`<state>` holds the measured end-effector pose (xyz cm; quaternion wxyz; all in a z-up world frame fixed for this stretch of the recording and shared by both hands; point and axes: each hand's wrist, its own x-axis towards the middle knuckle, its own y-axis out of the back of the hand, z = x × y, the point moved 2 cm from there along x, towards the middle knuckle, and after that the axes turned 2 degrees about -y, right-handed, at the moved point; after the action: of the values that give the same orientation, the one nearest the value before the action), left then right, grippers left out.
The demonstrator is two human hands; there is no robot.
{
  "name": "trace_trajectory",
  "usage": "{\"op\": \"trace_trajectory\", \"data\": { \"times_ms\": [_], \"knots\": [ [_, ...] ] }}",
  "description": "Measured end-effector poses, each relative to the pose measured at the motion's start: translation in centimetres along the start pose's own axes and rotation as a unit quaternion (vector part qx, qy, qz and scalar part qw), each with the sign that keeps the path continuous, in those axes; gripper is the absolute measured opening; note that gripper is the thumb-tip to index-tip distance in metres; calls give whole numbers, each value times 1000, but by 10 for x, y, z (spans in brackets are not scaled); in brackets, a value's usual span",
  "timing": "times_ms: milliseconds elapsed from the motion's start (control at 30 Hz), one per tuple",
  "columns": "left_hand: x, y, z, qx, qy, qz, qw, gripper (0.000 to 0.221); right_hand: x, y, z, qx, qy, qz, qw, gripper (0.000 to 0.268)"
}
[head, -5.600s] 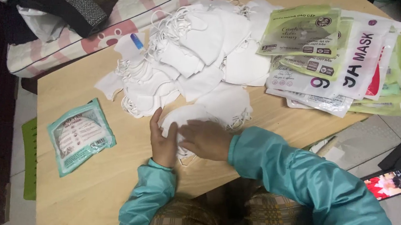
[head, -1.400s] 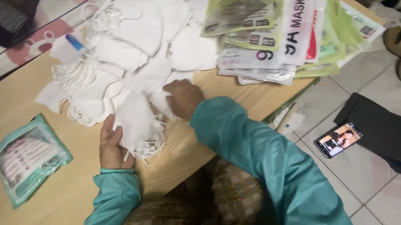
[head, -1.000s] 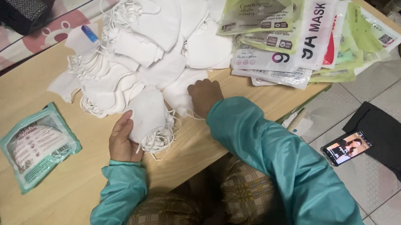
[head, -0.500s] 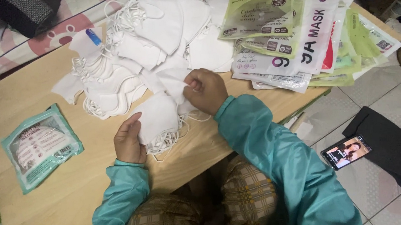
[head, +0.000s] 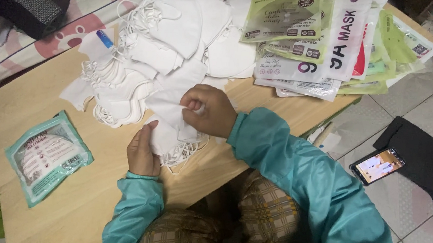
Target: Sorting and stacking white face masks on a low table.
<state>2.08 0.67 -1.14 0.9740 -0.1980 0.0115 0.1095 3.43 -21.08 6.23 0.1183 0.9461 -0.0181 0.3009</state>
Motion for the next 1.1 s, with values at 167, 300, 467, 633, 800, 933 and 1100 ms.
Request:
{"op": "trace_trajectory", "data": {
  "times_ms": [167, 300, 467, 633, 800, 933, 1100],
  "knots": [
    [6, 16, -11, -1, -30, -23, 999, 43, -11, -19, 14, -141, 97, -89, 981, 12],
    [7, 17, -13, 81, -50, -41, 995, 21, -22, -30, 33, -299, 48, -259, 917, 18],
    [13, 22, -17, 24, -24, -19, 999, 16, 0, 8, 32, -311, -125, -207, 919, 38],
    [21, 32, -21, -21, 15, -2, 1000, 15, -9, 24, 44, -272, -311, -245, 877, 74],
    [0, -5, 4, 17, 40, 46, 998, 16, -14, 17, 55, -465, -253, -323, 784, 80],
    [17, 24, -17, 16, 39, 45, 998, 18, -20, 24, 67, -467, -266, -305, 786, 84],
    [8, 20, -8, 87, 26, 56, 994, 21, -16, 31, 71, -337, -330, -308, 826, 71]
  ]
}}
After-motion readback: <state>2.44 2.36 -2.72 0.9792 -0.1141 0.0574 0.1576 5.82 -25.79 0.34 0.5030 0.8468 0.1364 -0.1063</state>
